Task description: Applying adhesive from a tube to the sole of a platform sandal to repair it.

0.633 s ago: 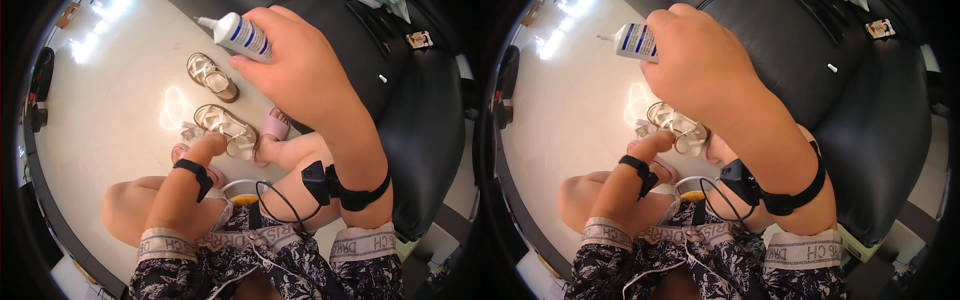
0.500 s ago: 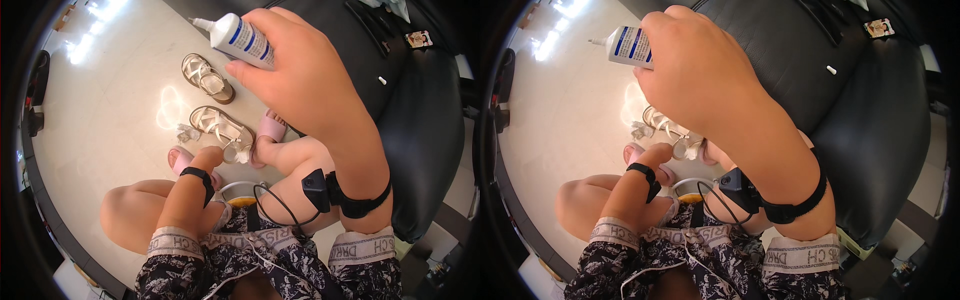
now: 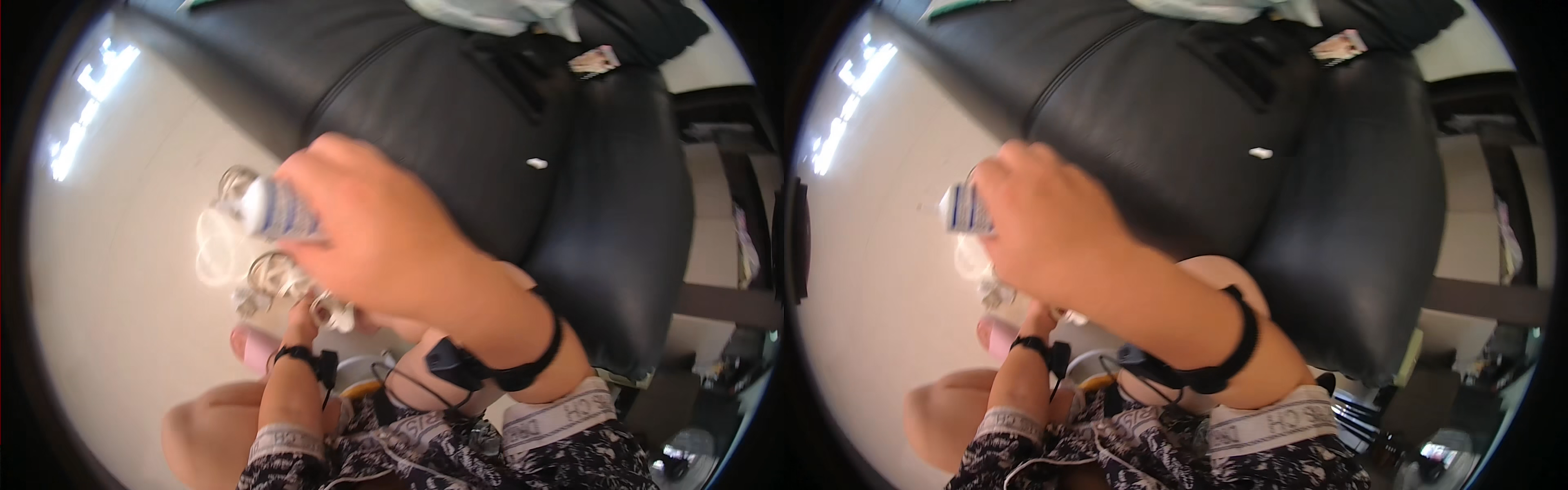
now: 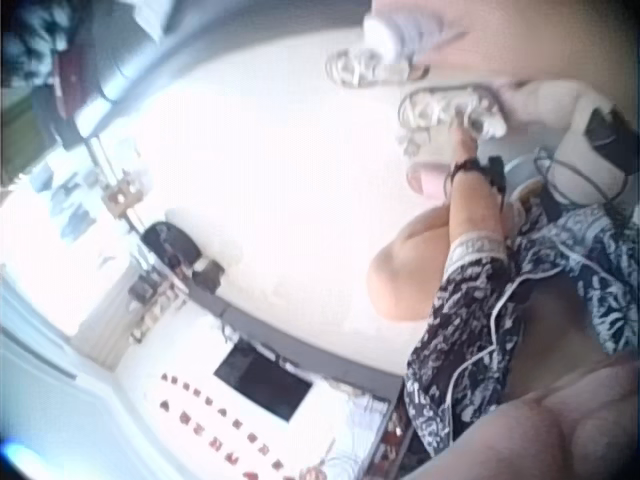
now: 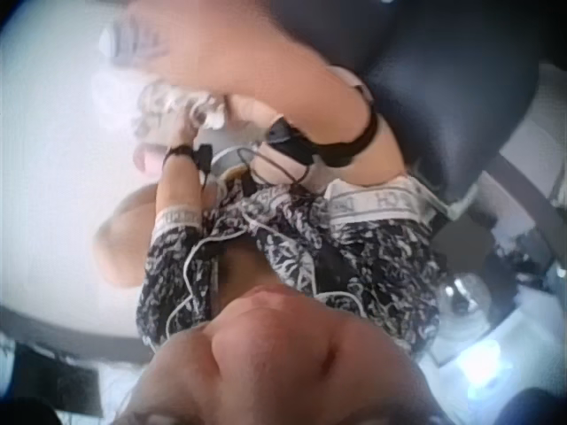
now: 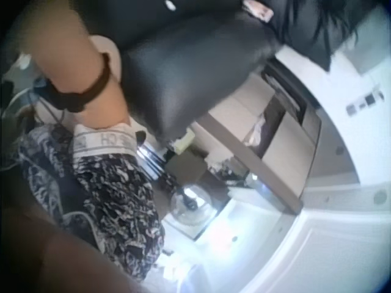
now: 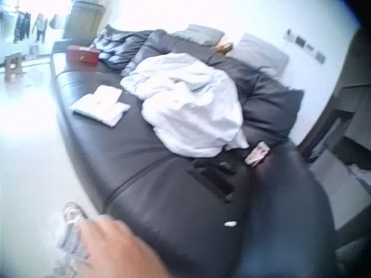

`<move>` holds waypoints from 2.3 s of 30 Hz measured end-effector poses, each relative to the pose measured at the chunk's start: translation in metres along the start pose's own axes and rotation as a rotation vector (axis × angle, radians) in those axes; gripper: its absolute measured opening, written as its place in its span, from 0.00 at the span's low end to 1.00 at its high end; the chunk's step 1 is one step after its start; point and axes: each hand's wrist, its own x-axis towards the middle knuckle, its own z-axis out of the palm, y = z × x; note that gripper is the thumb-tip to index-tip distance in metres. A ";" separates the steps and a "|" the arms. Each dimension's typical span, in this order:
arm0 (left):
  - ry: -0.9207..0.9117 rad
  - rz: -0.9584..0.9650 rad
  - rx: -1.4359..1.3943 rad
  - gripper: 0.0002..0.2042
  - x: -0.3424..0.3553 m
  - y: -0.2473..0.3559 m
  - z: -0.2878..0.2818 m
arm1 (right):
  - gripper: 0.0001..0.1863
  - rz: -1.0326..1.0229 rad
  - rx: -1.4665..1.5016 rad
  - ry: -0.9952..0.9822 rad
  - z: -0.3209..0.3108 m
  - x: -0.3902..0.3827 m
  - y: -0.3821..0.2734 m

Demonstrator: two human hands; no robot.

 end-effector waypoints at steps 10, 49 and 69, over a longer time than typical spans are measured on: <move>0.197 -0.026 0.254 0.08 -0.007 0.021 0.028 | 0.16 0.046 -0.026 -0.020 0.004 0.006 -0.003; -0.945 0.526 0.337 0.27 -0.327 0.212 0.179 | 0.15 0.311 1.196 -0.129 -0.017 0.009 -0.003; -0.383 1.375 0.757 0.10 -0.328 0.214 0.176 | 0.11 0.664 1.420 -0.149 -0.003 0.009 0.003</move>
